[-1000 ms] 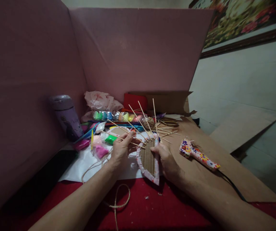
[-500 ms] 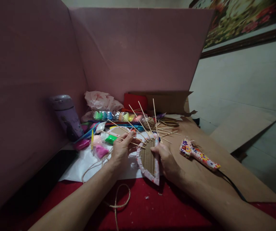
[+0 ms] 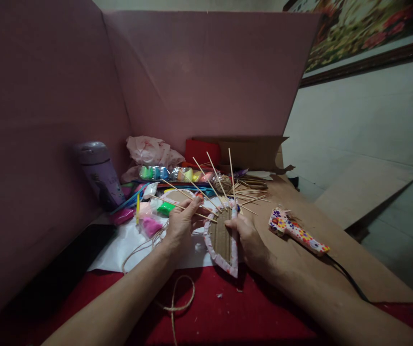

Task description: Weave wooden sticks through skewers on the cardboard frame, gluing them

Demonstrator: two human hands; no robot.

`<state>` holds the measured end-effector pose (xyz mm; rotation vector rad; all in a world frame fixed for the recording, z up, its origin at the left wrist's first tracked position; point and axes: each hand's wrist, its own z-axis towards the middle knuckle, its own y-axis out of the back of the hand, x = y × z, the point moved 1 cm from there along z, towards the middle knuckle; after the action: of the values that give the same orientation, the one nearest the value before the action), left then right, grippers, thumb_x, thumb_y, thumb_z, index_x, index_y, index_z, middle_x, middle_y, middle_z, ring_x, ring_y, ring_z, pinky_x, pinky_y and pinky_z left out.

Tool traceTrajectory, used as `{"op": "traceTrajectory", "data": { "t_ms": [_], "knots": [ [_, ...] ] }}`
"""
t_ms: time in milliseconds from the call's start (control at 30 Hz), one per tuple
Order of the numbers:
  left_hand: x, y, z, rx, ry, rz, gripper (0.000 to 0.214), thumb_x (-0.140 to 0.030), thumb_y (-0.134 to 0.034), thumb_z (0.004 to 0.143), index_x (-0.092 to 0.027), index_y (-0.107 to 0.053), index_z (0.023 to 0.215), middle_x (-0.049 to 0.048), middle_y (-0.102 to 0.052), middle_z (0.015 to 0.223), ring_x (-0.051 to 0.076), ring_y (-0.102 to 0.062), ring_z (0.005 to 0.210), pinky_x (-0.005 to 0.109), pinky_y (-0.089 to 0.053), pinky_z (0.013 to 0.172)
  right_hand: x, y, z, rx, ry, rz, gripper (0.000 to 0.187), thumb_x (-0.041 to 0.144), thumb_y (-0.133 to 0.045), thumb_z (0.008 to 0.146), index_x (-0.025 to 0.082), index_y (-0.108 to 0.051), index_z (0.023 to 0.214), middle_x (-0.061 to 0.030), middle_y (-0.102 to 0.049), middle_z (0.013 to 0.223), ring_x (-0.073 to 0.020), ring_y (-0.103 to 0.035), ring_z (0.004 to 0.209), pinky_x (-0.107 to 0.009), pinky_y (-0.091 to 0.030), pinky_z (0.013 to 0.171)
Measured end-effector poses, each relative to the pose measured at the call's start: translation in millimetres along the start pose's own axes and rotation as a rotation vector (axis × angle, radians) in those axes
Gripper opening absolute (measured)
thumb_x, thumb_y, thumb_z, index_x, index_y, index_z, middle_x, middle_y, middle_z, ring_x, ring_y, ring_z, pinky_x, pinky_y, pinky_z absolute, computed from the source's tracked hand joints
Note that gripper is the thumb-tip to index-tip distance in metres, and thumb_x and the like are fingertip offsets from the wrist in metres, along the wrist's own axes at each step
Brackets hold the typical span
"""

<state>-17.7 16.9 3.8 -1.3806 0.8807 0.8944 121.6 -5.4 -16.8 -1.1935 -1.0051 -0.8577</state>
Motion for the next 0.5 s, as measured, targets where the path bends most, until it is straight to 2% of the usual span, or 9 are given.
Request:
{"op": "traceTrajectory", "data": {
  "t_ms": [500],
  "knots": [
    [0.0, 0.6, -1.1, -0.012, 0.004, 0.005, 0.031, -0.043, -0.070, 0.063, -0.015, -0.059, 0.072, 0.0030, -0.066, 0.060, 0.010, -0.059, 0.048, 0.017, -0.042, 0.044, 3.1, -3.7, -2.7, -0.009, -0.017, 0.016, 0.017, 0.025, -0.054, 0.064, 0.015, -0.062, 0.076, -0.0038, -0.065, 0.066, -0.0186, -0.057, 0.059, -0.029, -0.044, 0.056]
  ]
}}
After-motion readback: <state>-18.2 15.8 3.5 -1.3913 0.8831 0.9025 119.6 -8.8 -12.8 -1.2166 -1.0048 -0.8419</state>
